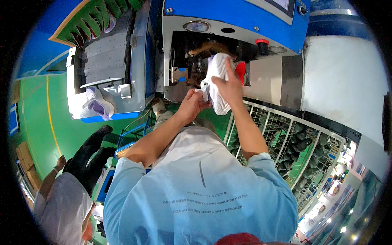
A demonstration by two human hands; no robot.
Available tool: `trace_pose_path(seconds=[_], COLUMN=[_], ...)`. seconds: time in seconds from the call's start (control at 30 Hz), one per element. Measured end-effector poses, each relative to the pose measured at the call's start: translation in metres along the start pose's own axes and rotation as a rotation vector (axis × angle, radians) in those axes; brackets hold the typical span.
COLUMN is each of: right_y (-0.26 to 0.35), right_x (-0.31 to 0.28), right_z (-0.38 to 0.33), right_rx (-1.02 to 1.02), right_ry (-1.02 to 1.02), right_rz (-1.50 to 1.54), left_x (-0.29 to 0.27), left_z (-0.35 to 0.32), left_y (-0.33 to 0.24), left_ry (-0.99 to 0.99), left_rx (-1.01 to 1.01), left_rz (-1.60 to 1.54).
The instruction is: The person takes a shoe upper from a conveyor belt, places it into a machine to shape the heel, removes it, and repeats the process with subsequent shoe uppers and lasts.
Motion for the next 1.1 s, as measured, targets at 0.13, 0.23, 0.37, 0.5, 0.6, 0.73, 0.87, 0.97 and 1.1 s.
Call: trace_pose_path(seconds=[0.13,0.23,0.37,0.5,0.6,0.73,0.87,0.97,1.1], right_y=[0.025,0.029,0.025,0.033,0.035,0.031,0.018,0.012,-0.005], right_x=[0.027,0.025,0.029,0.026,0.028,0.019,0.016,0.017,0.025], right_z=[0.012,0.032,0.023,0.007,-0.006,-0.044,-0.093,-0.139,-0.195], right_rx=[0.049,0.013,-0.070,-0.293,-0.406,-0.500,-0.508,-0.557,-0.407], right_ry=[-0.027,-0.080,-0.168,-0.397,-0.559,-0.585,-0.529,-0.418,0.071], right_rz=[-0.335,-0.251,-0.318,-0.383,-0.403,-0.301,-0.182,-0.243,-0.163], left_x=[-0.037,-0.049,-0.078,-0.087,-0.086,-0.062,-0.038,-0.037,0.001], left_z=[0.026,0.031,-0.002,-0.045,-0.054,-0.048,-0.045,-0.036,-0.064], left_y=[0.029,0.002,-0.016,-0.028,-0.033,-0.050,-0.054,-0.045,-0.016], left_ry=[-0.020,-0.113,-0.196,-0.283,-0.269,-0.211,-0.209,-0.149,0.101], left_rx=[-0.082,-0.057,-0.084,-0.207,-0.200,-0.196,-0.211,-0.174,-0.428], left_rz=[-0.080,-0.017,0.227,0.284,0.261,0.347,0.278,0.335,0.287])
Point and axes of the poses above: each hand's wrist, its own z-axis towards the middle knuckle, its own x-axis out of the palm, y = z × x, the point moved 7 cm from there along z, towards the middle knuckle, and after that the axes turned 6 degrees about z, right-handed, at the moved point
